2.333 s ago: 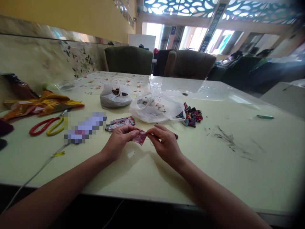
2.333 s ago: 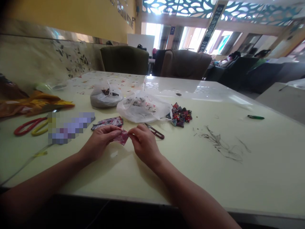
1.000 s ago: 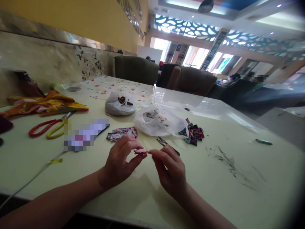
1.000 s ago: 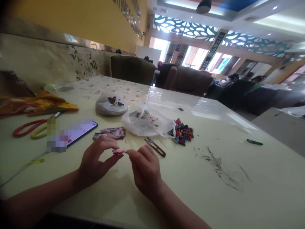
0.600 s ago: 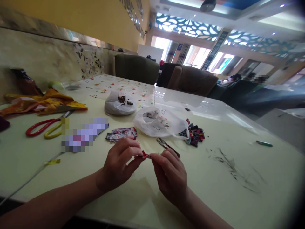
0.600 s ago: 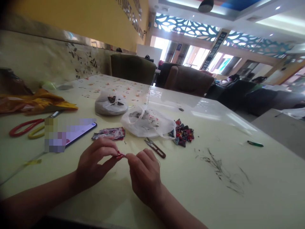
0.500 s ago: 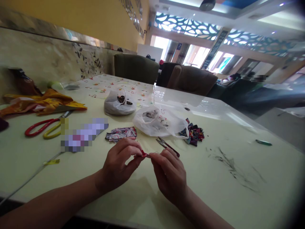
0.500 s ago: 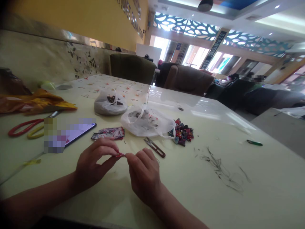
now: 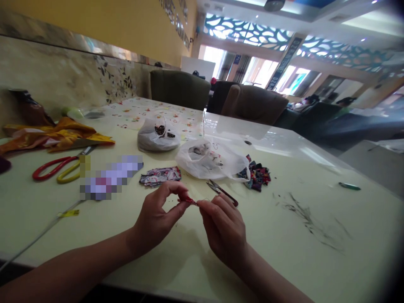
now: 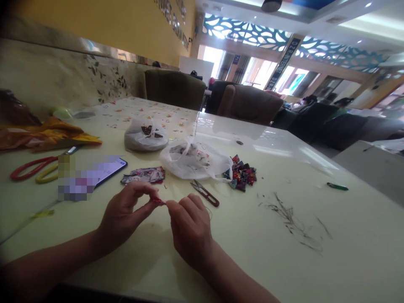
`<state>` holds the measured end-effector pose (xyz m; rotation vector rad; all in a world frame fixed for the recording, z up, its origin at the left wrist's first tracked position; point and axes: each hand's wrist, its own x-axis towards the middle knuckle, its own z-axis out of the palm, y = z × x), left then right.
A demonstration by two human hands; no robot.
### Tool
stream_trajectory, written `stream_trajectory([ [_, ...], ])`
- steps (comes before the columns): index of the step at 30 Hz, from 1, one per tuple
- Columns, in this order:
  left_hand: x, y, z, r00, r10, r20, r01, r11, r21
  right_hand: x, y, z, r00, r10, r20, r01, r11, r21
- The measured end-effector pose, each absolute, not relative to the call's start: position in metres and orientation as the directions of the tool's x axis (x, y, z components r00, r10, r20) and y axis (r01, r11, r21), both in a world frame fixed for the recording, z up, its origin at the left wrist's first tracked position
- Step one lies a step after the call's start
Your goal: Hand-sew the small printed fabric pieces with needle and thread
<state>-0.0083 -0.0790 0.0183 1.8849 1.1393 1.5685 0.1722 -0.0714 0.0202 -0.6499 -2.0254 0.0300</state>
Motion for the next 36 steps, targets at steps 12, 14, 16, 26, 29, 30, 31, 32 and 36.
stream_trajectory([
  [12, -0.010, -0.076, 0.027, 0.064, 0.959, 0.277, 0.146, -0.284, 0.948, 0.173, -0.068, 0.019, -0.374, 0.485, 0.791, 0.454, 0.839, -0.300],
  [14, -0.010, -0.075, 0.028, 0.094, 0.977, 0.190, 0.044, -0.195, 0.980, 0.173, -0.068, 0.019, -0.362, 0.514, 0.778, 0.440, 0.830, -0.343],
  [16, -0.010, -0.075, 0.028, 0.125, 0.984, 0.131, -0.037, -0.127, 0.991, 0.173, -0.068, 0.020, -0.350, 0.546, 0.761, 0.416, 0.819, -0.395],
  [26, -0.012, -0.070, 0.025, 0.178, 0.982, 0.058, -0.161, -0.029, 0.986, 0.176, -0.064, 0.022, -0.336, 0.692, 0.638, 0.308, 0.721, -0.620],
  [29, -0.012, -0.069, 0.023, 0.176, 0.983, 0.041, -0.164, -0.011, 0.986, 0.176, -0.063, 0.021, -0.323, 0.722, 0.612, 0.279, 0.690, -0.667],
  [30, -0.012, -0.069, 0.023, 0.177, 0.984, 0.032, -0.171, -0.001, 0.985, 0.176, -0.063, 0.021, -0.321, 0.731, 0.602, 0.271, 0.680, -0.682],
  [31, -0.012, -0.069, 0.022, 0.178, 0.984, 0.021, -0.179, 0.012, 0.984, 0.177, -0.062, 0.020, -0.320, 0.740, 0.592, 0.262, 0.670, -0.695],
  [32, -0.012, -0.069, 0.022, 0.182, 0.983, 0.009, -0.189, 0.026, 0.982, 0.177, -0.062, 0.020, -0.320, 0.749, 0.580, 0.255, 0.658, -0.708],
  [36, -0.013, -0.067, 0.021, 0.196, 0.980, -0.019, -0.222, 0.063, 0.973, 0.179, -0.058, 0.017, -0.327, 0.786, 0.525, 0.224, 0.604, -0.765],
])
